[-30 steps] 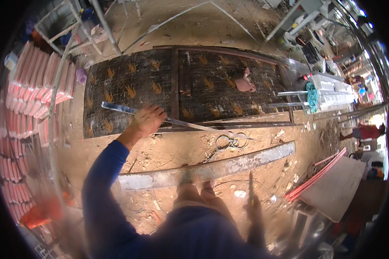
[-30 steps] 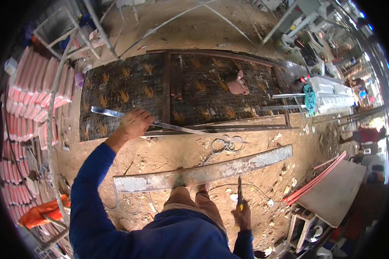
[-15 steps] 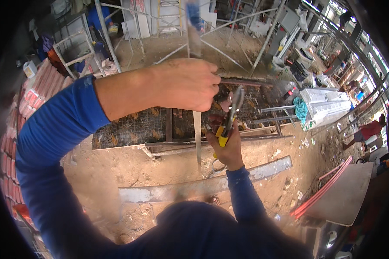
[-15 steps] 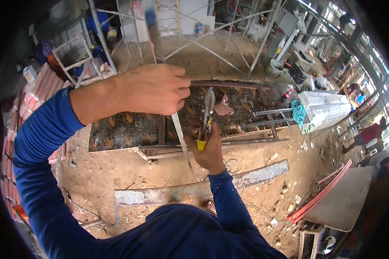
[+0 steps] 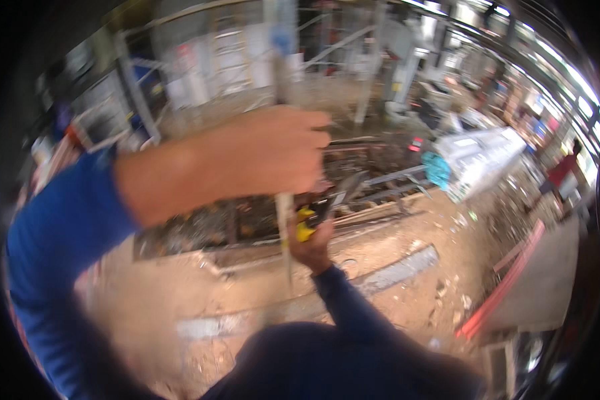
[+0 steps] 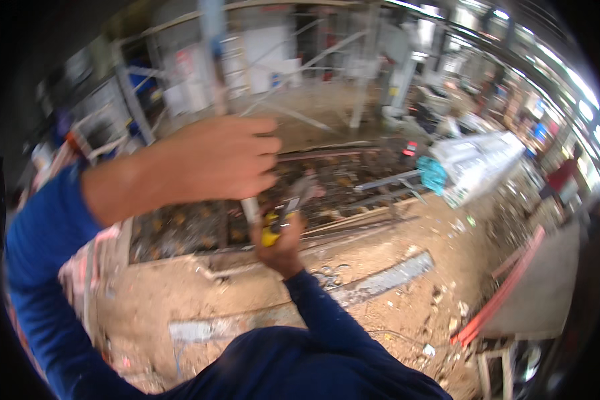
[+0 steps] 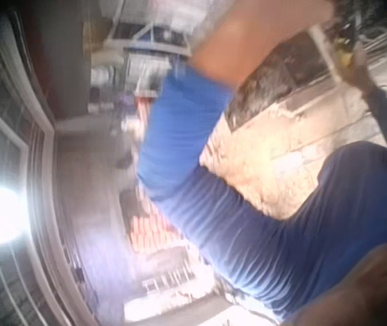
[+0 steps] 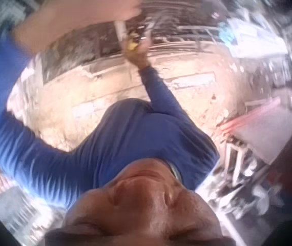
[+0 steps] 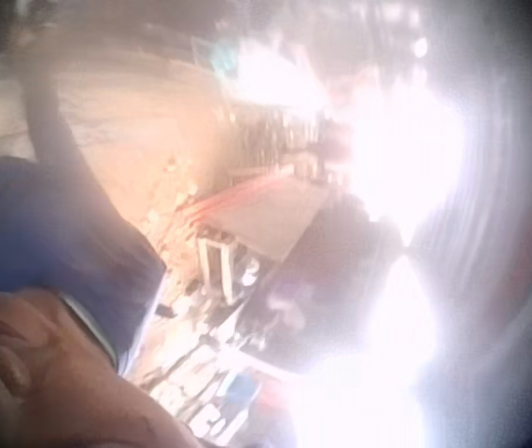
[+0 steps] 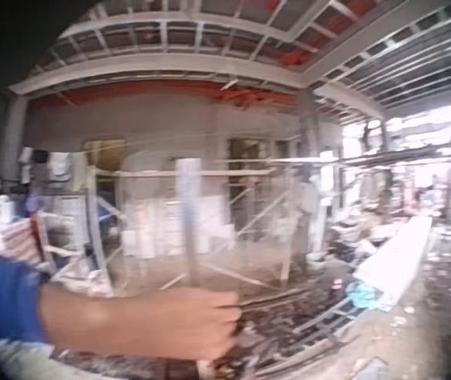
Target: The person uses tin snips to cut a long metal bar resting on a workbench. After cutting, they use a hammer to strike and shape the metal bar on the workbench surface.
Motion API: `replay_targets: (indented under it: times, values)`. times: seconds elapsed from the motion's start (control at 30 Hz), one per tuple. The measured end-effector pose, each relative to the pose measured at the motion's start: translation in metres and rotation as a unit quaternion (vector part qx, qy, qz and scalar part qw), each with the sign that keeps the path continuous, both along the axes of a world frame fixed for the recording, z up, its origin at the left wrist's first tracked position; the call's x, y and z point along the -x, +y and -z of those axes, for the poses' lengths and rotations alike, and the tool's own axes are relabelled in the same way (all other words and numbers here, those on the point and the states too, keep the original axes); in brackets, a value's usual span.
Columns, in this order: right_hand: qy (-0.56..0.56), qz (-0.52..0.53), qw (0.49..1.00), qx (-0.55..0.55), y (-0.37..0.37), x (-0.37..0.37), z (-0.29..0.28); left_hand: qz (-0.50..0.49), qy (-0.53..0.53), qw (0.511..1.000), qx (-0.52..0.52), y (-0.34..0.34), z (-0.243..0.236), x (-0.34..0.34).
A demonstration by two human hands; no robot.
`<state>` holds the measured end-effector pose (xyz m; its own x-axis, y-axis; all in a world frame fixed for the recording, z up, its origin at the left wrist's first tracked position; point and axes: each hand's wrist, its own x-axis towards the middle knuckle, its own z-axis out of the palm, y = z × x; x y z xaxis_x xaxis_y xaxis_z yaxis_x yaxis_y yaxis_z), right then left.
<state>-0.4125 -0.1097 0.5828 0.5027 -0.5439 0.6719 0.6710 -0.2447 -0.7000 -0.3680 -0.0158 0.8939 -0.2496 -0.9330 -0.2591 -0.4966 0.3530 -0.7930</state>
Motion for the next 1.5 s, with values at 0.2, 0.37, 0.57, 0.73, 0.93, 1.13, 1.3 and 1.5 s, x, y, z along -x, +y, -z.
replay_targets:
  times: [0.2,0.37,0.57,0.73,0.93,1.13,1.3,1.5]
  values:
    - [-0.007,0.155,0.987,0.036,-0.057,0.08,-0.064,0.06,0.473,0.753,0.454,0.023,0.118,0.037]
    - [0.012,0.132,0.991,-0.024,-0.022,0.073,-0.104,0.015,0.866,0.345,0.36,-0.038,0.237,0.043]
    - [0.008,0.195,0.981,-0.015,-0.02,0.081,-0.118,0.031,0.914,0.239,0.326,-0.056,0.25,0.037]
    - [0.099,0.208,0.971,0.068,-0.008,0.096,-0.123,0.079,0.911,0.256,0.314,-0.058,0.28,0.016]
    - [0.201,0.23,0.952,0.028,-0.015,0.156,-0.047,0.076,0.861,0.256,0.433,-0.036,0.281,-0.031]
    - [0.381,0.165,0.901,-0.123,-0.017,0.206,0.05,0.096,0.82,0.329,0.457,0.026,0.192,-0.064]
    - [0.407,0.161,0.898,0.045,-0.002,0.197,0.067,-0.031,0.795,0.476,0.374,0.039,0.153,-0.048]
    - [0.4,0.136,0.892,0.16,0.006,0.178,0.019,-0.111,0.727,0.604,0.307,0.033,0.178,-0.046]
